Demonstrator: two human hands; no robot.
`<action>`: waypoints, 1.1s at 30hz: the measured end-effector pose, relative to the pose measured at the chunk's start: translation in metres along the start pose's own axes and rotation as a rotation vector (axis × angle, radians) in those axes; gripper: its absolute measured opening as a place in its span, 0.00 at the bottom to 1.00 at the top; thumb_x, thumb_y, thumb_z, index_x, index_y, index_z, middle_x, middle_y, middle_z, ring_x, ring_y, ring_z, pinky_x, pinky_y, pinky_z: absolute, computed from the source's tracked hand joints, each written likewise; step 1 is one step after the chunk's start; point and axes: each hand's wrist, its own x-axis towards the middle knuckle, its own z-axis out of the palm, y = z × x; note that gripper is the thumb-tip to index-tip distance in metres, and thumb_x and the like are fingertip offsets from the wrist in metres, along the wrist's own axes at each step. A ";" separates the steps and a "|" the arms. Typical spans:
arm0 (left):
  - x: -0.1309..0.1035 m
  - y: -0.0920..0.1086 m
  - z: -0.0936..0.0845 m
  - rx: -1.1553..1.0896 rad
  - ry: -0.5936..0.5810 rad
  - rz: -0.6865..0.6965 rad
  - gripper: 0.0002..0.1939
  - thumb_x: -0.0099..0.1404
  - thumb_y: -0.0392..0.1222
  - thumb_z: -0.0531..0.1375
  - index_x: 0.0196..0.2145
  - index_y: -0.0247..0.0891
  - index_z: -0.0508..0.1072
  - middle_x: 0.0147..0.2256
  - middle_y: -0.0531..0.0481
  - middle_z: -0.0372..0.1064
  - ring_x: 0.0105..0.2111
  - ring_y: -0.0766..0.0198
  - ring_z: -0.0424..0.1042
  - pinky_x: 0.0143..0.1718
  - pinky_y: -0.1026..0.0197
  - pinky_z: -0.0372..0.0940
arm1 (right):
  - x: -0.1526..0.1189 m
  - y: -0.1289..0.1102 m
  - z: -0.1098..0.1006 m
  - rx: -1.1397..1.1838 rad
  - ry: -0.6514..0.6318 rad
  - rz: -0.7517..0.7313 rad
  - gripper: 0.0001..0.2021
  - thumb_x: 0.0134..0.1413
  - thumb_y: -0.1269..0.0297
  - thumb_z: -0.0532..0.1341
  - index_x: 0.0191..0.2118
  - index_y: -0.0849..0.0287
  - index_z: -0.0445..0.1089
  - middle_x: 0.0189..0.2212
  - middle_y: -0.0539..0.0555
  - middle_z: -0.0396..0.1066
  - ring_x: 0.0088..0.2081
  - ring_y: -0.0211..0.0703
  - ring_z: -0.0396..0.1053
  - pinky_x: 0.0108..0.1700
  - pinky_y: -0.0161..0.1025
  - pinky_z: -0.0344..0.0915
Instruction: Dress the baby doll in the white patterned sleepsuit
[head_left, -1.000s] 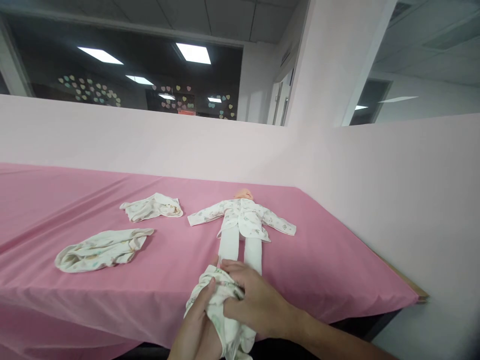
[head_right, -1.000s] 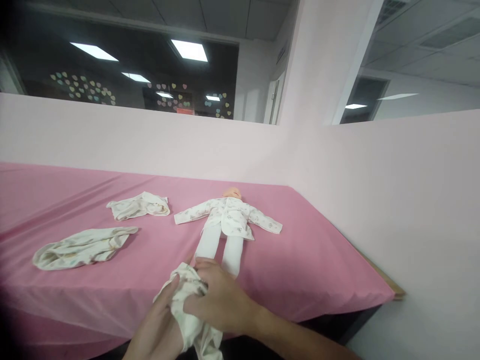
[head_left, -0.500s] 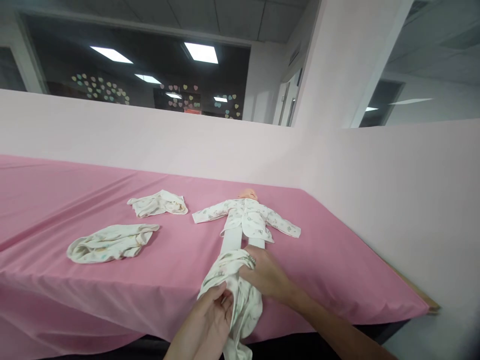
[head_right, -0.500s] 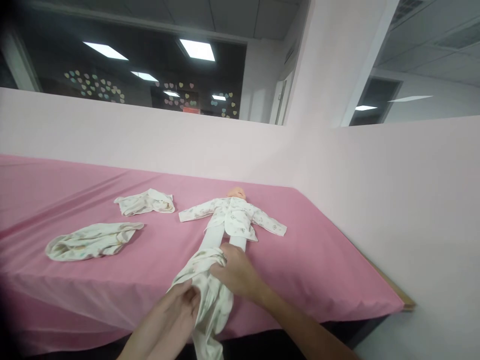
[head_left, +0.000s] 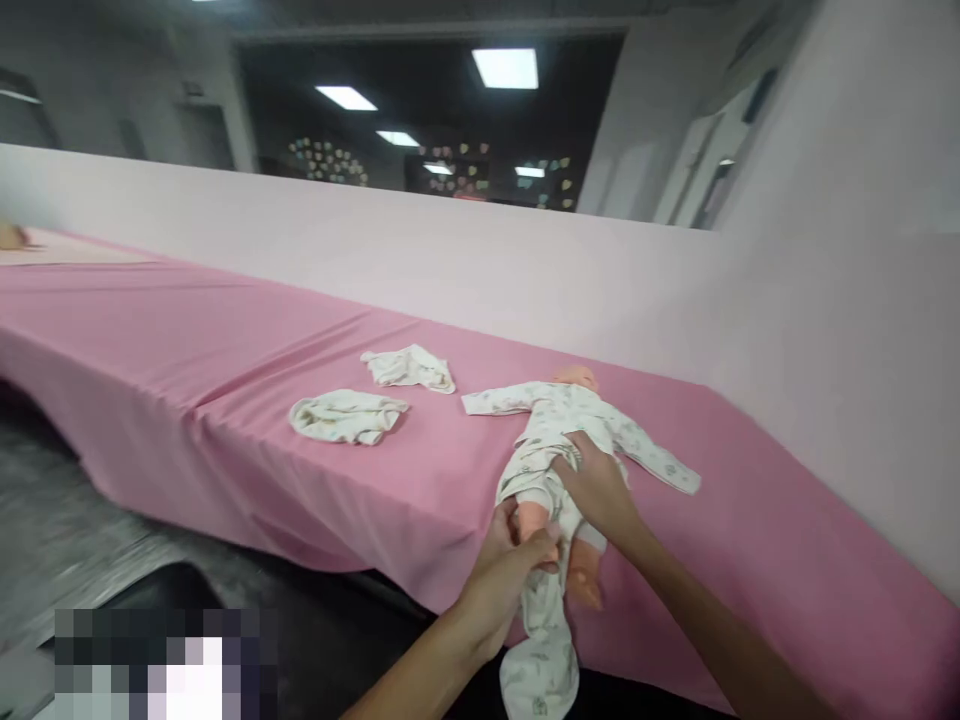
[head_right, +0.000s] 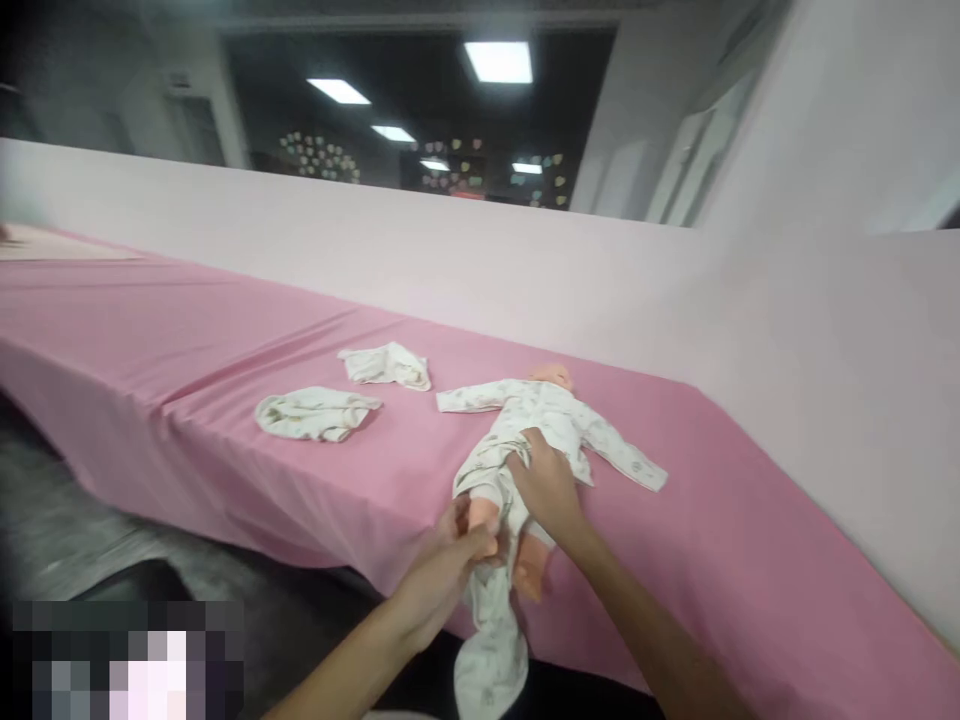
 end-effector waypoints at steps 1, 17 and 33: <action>0.002 0.002 -0.001 0.048 -0.008 0.002 0.26 0.59 0.39 0.66 0.53 0.34 0.63 0.42 0.45 0.69 0.37 0.63 0.70 0.38 0.62 0.66 | 0.002 0.002 0.002 -0.005 0.005 -0.012 0.12 0.58 0.62 0.52 0.45 0.57 0.64 0.37 0.56 0.73 0.40 0.50 0.69 0.38 0.38 0.56; 0.011 -0.005 -0.024 0.420 -0.010 0.159 0.38 0.61 0.41 0.61 0.65 0.39 0.50 0.61 0.39 0.55 0.61 0.52 0.57 0.59 0.54 0.57 | -0.065 0.052 0.002 0.118 0.128 0.108 0.26 0.55 0.42 0.55 0.52 0.54 0.64 0.49 0.59 0.69 0.50 0.57 0.67 0.49 0.52 0.64; -0.001 0.018 -0.017 0.470 -0.035 0.178 0.41 0.57 0.47 0.67 0.64 0.46 0.55 0.63 0.40 0.56 0.59 0.50 0.62 0.55 0.52 0.63 | -0.165 0.024 0.099 0.317 0.086 0.209 0.25 0.58 0.53 0.56 0.58 0.59 0.68 0.55 0.64 0.69 0.56 0.62 0.65 0.57 0.55 0.63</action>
